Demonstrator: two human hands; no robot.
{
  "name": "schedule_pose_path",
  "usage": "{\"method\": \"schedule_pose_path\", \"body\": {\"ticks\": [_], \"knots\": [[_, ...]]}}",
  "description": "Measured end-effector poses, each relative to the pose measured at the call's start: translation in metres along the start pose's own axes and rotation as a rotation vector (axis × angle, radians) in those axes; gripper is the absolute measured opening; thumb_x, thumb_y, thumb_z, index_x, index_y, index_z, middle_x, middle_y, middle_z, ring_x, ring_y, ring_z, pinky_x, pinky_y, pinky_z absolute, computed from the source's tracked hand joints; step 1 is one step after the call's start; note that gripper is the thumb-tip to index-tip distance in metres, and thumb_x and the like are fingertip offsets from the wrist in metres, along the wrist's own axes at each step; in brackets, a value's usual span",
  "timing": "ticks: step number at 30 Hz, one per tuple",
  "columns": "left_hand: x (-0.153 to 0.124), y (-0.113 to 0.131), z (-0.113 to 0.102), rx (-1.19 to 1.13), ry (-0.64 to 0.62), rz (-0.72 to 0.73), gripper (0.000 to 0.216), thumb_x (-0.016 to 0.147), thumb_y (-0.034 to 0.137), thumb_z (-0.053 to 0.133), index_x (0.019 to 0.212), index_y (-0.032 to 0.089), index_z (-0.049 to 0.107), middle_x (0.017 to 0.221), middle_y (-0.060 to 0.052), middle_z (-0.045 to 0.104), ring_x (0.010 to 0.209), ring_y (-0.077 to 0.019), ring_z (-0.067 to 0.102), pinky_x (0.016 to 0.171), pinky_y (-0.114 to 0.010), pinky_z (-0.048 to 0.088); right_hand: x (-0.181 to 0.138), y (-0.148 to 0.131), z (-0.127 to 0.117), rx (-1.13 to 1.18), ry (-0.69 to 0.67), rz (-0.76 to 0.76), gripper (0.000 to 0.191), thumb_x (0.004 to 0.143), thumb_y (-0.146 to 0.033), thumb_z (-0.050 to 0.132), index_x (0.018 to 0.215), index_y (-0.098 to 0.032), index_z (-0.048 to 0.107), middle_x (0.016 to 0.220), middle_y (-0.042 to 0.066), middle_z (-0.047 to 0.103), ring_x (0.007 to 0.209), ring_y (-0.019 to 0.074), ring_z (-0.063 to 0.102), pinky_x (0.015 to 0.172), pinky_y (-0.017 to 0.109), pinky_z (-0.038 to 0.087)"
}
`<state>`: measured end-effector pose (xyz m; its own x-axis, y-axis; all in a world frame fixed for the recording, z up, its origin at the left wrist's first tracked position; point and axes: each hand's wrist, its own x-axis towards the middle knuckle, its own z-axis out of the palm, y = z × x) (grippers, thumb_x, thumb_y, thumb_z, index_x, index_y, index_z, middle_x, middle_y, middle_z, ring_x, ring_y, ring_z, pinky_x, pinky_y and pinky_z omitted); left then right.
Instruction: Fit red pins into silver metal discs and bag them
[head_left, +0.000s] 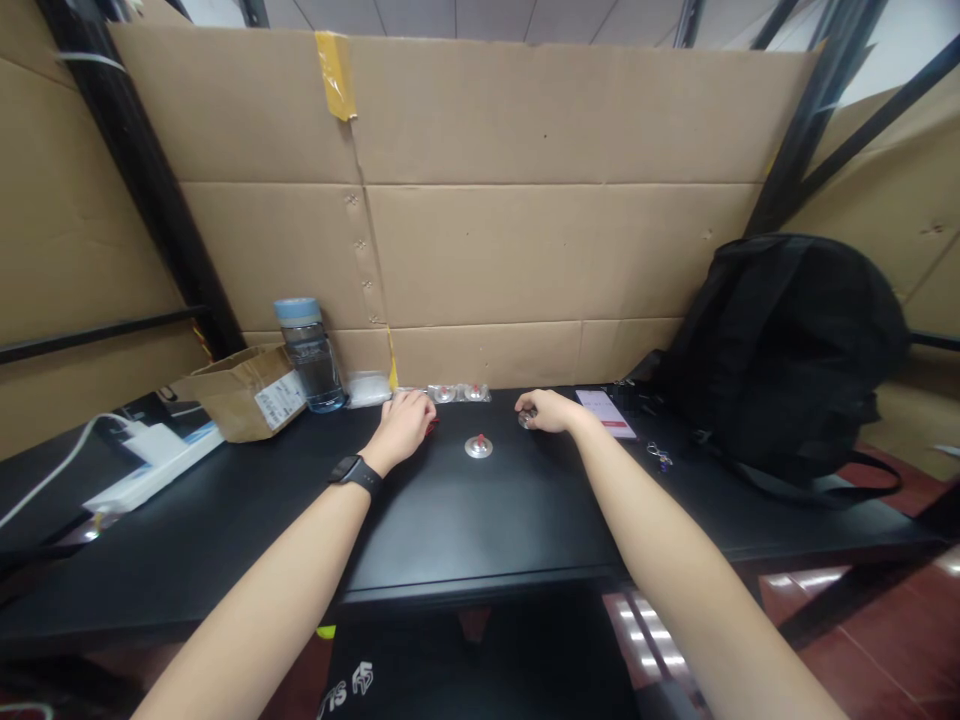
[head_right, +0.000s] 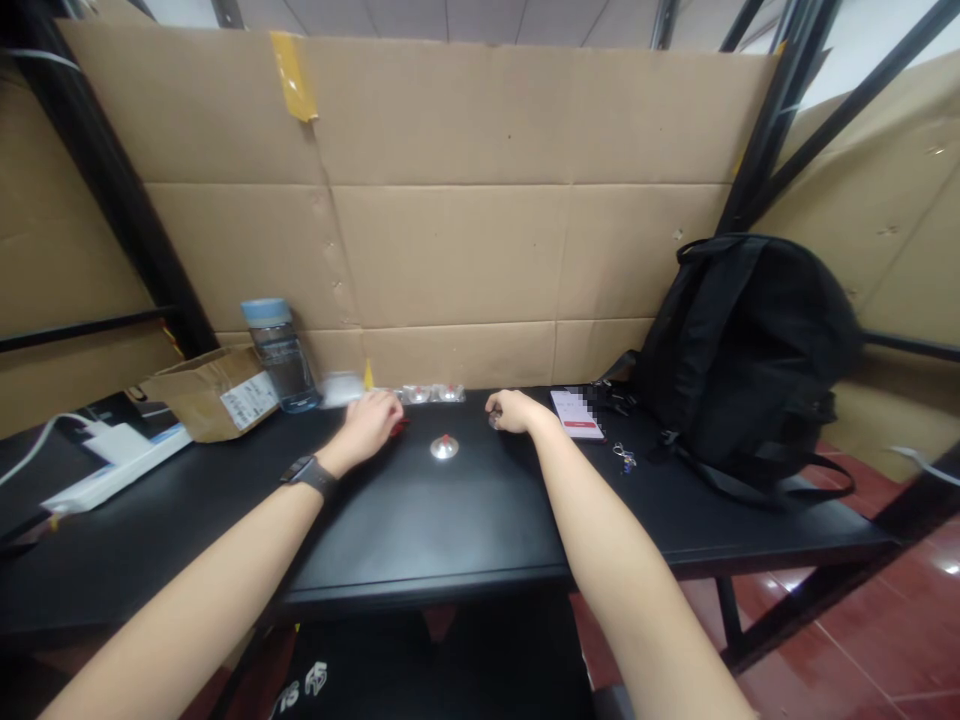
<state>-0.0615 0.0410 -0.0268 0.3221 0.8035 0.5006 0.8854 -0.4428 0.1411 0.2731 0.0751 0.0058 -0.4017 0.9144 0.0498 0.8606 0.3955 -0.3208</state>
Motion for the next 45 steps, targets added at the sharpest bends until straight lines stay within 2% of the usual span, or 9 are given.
{"method": "schedule_pose_path", "body": {"ticks": [7,10,16,23,32,37,43,45], "knots": [[0.001,-0.003,-0.011,-0.076,0.071,-0.088,0.018,0.102,0.027,0.041,0.1,0.022,0.059,0.107,-0.009,0.071,0.108,-0.0286,0.057,0.095,-0.044,0.04,0.0,0.002,0.0,0.019,0.006,0.003,0.04,0.074,-0.014,0.074,0.114,-0.02,0.073,0.111,0.006,0.078,0.097,0.0203,0.073,0.085,0.025,0.053],[0.001,-0.004,-0.013,-0.128,0.089,-0.105,0.017,0.103,0.028,0.041,0.102,0.022,0.057,0.099,-0.008,0.072,0.103,-0.028,0.06,0.092,-0.043,0.043,0.0,0.002,-0.001,0.023,0.006,0.001,0.04,0.074,-0.014,0.074,0.113,-0.019,0.073,0.11,0.006,0.078,0.095,0.0203,0.073,0.084,0.025,0.053],[0.0,-0.001,-0.015,-0.226,0.082,-0.053,0.011,0.098,0.025,0.05,0.096,0.022,0.06,0.097,-0.005,0.073,0.093,-0.0237,0.065,0.087,-0.037,0.048,0.0,0.003,0.0,0.027,0.014,-0.001,0.038,0.074,-0.014,0.075,0.111,-0.019,0.073,0.11,0.006,0.078,0.096,0.0203,0.073,0.085,0.025,0.052],[-0.001,0.003,-0.014,-0.261,0.041,0.021,0.013,0.095,0.025,0.058,0.095,0.024,0.071,0.103,-0.004,0.077,0.1,-0.0249,0.068,0.095,-0.039,0.048,0.0,0.004,0.0,0.02,0.027,0.006,0.037,0.072,-0.014,0.075,0.109,-0.02,0.074,0.105,0.006,0.079,0.092,0.02,0.073,0.081,0.025,0.052],[0.0,0.003,-0.013,-0.266,0.019,0.02,0.021,0.094,0.024,0.058,0.097,0.025,0.078,0.106,-0.004,0.08,0.103,-0.0262,0.07,0.099,-0.042,0.049,-0.001,0.005,-0.001,-0.005,0.064,0.025,0.036,0.071,-0.02,0.077,0.107,-0.021,0.075,0.1,0.006,0.079,0.088,0.0201,0.073,0.079,0.025,0.052],[0.0,0.005,-0.016,-0.274,-0.007,0.015,0.02,0.091,0.022,0.059,0.096,0.025,0.079,0.093,-0.004,0.08,0.091,-0.0248,0.072,0.091,-0.039,0.053,-0.002,0.004,-0.002,-0.007,0.078,0.041,0.034,0.071,-0.021,0.078,0.105,-0.021,0.076,0.099,0.006,0.079,0.087,0.02,0.073,0.077,0.025,0.052],[-0.004,0.01,-0.021,-0.395,0.015,-0.035,0.02,0.089,0.026,0.065,0.108,0.023,0.073,0.1,-0.005,0.08,0.09,-0.0235,0.075,0.088,-0.036,0.055,-0.002,0.004,-0.002,-0.011,0.103,0.045,0.032,0.072,-0.023,0.078,0.104,-0.022,0.076,0.098,0.006,0.079,0.084,0.0194,0.073,0.074,0.024,0.052],[-0.004,0.012,-0.023,-0.391,0.02,-0.073,0.02,0.089,0.028,0.068,0.107,0.022,0.073,0.098,-0.005,0.08,0.088,-0.0235,0.075,0.085,-0.035,0.055,-0.001,0.004,-0.002,-0.014,0.118,0.046,0.032,0.073,-0.022,0.077,0.104,-0.021,0.076,0.098,0.006,0.079,0.085,0.0197,0.073,0.075,0.024,0.052]]}}
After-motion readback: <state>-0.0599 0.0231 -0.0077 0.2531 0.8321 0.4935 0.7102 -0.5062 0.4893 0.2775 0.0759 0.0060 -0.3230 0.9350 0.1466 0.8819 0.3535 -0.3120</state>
